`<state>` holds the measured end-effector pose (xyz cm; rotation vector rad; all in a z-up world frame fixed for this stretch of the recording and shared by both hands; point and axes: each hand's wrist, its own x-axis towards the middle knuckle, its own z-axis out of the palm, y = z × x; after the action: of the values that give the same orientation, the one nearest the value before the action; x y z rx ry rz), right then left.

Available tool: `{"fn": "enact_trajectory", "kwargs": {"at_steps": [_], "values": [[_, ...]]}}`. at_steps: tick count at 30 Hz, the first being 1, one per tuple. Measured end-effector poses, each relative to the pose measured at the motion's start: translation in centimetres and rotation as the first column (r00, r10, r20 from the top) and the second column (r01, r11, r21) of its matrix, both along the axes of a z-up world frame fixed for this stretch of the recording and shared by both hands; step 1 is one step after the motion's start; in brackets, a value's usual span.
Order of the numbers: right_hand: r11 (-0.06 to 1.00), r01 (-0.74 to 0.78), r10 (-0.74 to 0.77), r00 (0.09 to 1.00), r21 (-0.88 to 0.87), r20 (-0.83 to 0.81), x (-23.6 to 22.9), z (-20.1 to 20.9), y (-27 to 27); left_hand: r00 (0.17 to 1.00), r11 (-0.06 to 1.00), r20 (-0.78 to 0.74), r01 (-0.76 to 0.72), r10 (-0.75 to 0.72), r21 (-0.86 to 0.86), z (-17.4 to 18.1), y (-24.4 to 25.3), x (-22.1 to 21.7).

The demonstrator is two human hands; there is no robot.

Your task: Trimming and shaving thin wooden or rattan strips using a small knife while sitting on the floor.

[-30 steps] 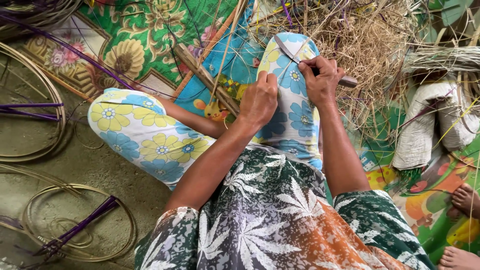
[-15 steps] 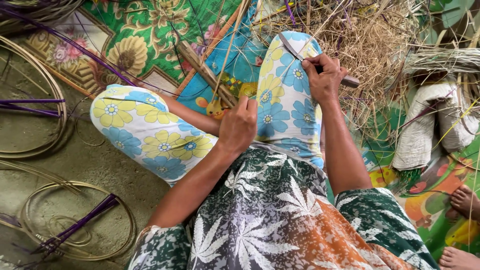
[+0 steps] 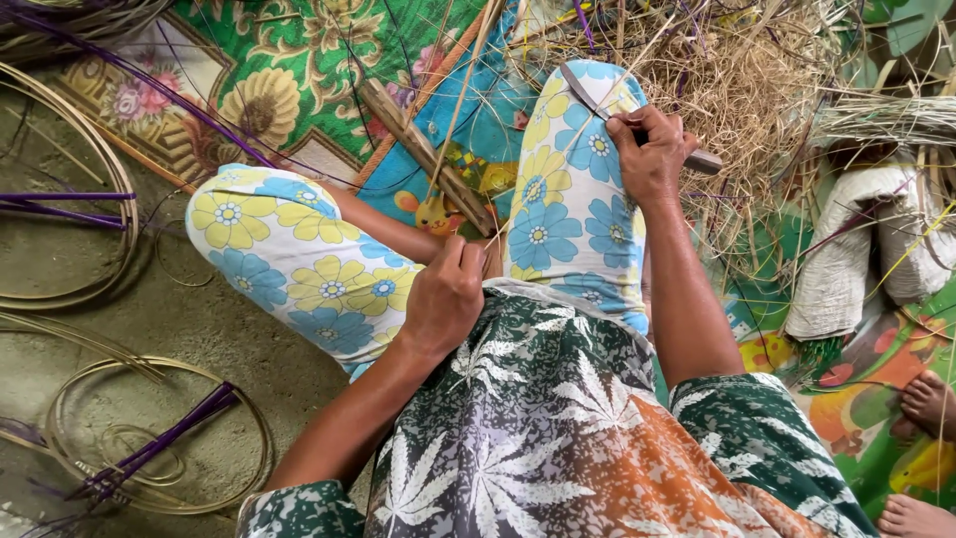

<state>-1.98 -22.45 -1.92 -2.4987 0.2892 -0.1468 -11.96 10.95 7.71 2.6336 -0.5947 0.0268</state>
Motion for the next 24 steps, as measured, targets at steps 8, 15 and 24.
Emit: {"fn": "enact_trajectory", "kwargs": {"at_steps": [8,15,24], "values": [[1.000,0.003,-0.003,1.000,0.017,-0.015,0.0,0.5,0.2,0.997,1.000,-0.076,0.016,-0.017,-0.011,3.2,2.8,-1.8],[1.000,0.022,-0.022,1.000,0.010,-0.021,0.0,0.8,0.5,0.972,0.995,-0.232,0.004,-0.026,-0.097,3.0,6.0,-4.6],[0.999,0.041,-0.040,0.999,0.017,-0.013,0.1,0.1,0.0,0.928,0.985,-0.371,-0.079,0.016,-0.155,-0.3,13.0,-11.4]]}}
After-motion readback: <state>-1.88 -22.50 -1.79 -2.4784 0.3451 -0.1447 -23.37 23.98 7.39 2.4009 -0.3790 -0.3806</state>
